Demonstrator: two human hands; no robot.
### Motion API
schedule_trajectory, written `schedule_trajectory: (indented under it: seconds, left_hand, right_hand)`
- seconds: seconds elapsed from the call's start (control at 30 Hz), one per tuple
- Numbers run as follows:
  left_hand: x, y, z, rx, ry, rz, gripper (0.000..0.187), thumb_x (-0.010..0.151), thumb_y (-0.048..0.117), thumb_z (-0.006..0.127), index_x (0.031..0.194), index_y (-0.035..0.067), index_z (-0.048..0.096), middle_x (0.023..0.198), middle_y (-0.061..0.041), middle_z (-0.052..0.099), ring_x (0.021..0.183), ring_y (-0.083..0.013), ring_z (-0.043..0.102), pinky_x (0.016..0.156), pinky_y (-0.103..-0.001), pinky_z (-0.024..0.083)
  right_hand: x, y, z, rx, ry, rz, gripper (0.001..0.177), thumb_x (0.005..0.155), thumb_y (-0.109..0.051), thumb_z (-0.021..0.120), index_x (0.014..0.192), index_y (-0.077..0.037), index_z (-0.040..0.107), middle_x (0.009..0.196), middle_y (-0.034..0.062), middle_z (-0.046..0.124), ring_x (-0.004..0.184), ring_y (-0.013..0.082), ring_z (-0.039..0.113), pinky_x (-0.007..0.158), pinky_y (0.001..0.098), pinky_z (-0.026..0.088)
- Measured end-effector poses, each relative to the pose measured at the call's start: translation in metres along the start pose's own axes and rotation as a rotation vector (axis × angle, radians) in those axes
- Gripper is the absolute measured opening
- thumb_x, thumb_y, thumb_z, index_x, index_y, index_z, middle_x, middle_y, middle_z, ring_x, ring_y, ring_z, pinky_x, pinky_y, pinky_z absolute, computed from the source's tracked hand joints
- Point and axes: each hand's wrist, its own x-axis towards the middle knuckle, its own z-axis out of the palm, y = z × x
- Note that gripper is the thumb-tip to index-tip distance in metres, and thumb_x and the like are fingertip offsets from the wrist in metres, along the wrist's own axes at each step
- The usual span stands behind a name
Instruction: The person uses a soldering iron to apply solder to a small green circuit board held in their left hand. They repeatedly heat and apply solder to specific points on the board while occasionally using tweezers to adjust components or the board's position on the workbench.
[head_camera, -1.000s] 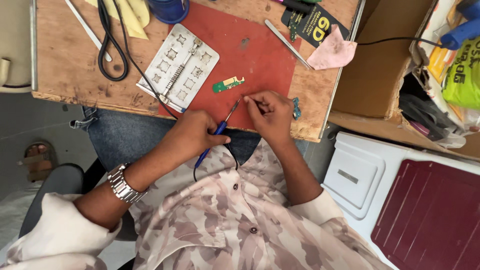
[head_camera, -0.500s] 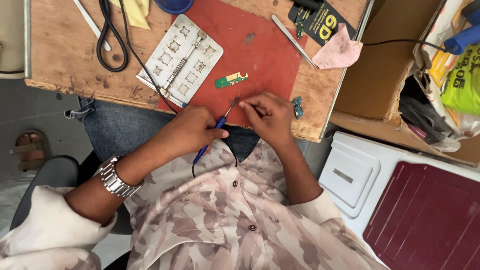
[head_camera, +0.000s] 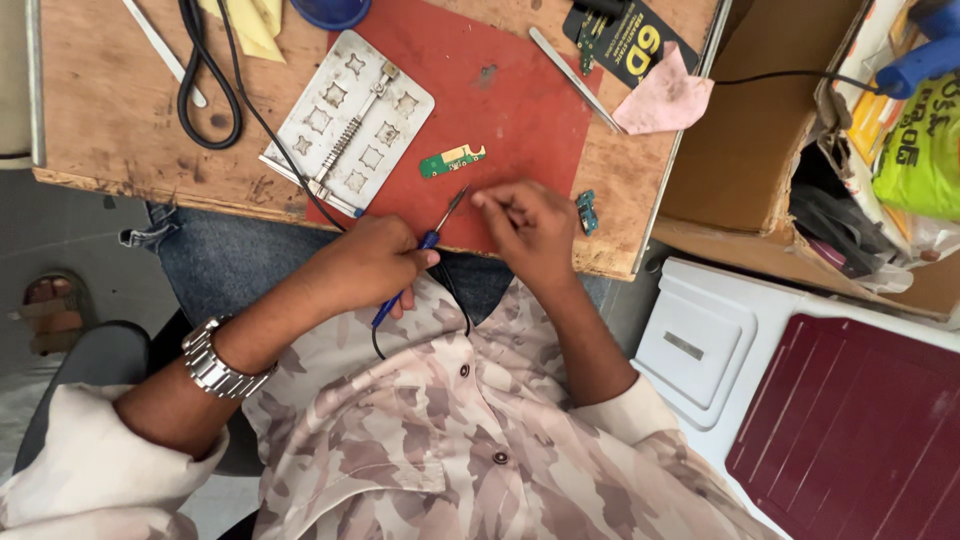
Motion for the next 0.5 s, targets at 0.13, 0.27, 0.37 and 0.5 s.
schedule_trajectory:
  seconds: [0.13, 0.27, 0.37, 0.5]
  left_hand:
    - [0.0051, -0.0055, -0.0017, -0.170, -0.076, -0.060, 0.044, 0.102, 0.025, 0.055, 0.076, -0.008, 0.067, 0.061, -0.018, 0.072, 0.049, -0.0253, 0.071, 0.047, -0.039, 0.057]
    - [0.0093, -0.0084, 0.0000, -0.190, -0.099, -0.060, 0.045, 0.103, 0.028, 0.051, 0.079, -0.009, 0.064, 0.062, -0.018, 0.072, 0.049, -0.0258, 0.071, 0.048, -0.039, 0.057]
    - [0.0075, -0.0087, -0.0003, -0.162, -0.080, -0.050, 0.046, 0.103, 0.029, 0.049, 0.079, -0.008, 0.064, 0.062, -0.018, 0.072, 0.049, -0.0255, 0.071, 0.048, -0.039, 0.056]
    - [0.0059, -0.0095, 0.0034, -0.168, -0.070, -0.068, 0.047, 0.104, 0.029, 0.048, 0.080, -0.008, 0.064, 0.061, -0.018, 0.071, 0.048, -0.0260, 0.070, 0.048, -0.039, 0.055]
  right_hand:
    - [0.0028, -0.0059, 0.0038, -0.089, 0.059, -0.018, 0.009, 0.089, -0.007, 0.083, 0.089, -0.005, 0.074, 0.073, 0.0059, 0.065, 0.056, 0.0114, 0.054, 0.051, 0.0279, 0.039]
    - [0.0025, -0.0061, 0.0027, -0.019, 0.083, 0.040, 0.006, 0.092, -0.005, 0.080, 0.092, -0.005, 0.074, 0.076, 0.0048, 0.068, 0.057, 0.0106, 0.056, 0.052, 0.0276, 0.041]
    - [0.0049, -0.0065, 0.0018, -0.011, 0.028, -0.023, 0.007, 0.090, -0.006, 0.080, 0.090, -0.005, 0.074, 0.077, 0.0053, 0.070, 0.057, 0.0099, 0.059, 0.051, 0.0268, 0.042]
    - [-0.0007, -0.0063, 0.0041, -0.057, 0.108, 0.033, 0.008, 0.091, -0.006, 0.082, 0.090, -0.004, 0.073, 0.074, 0.0063, 0.067, 0.058, 0.0110, 0.059, 0.053, 0.0270, 0.042]
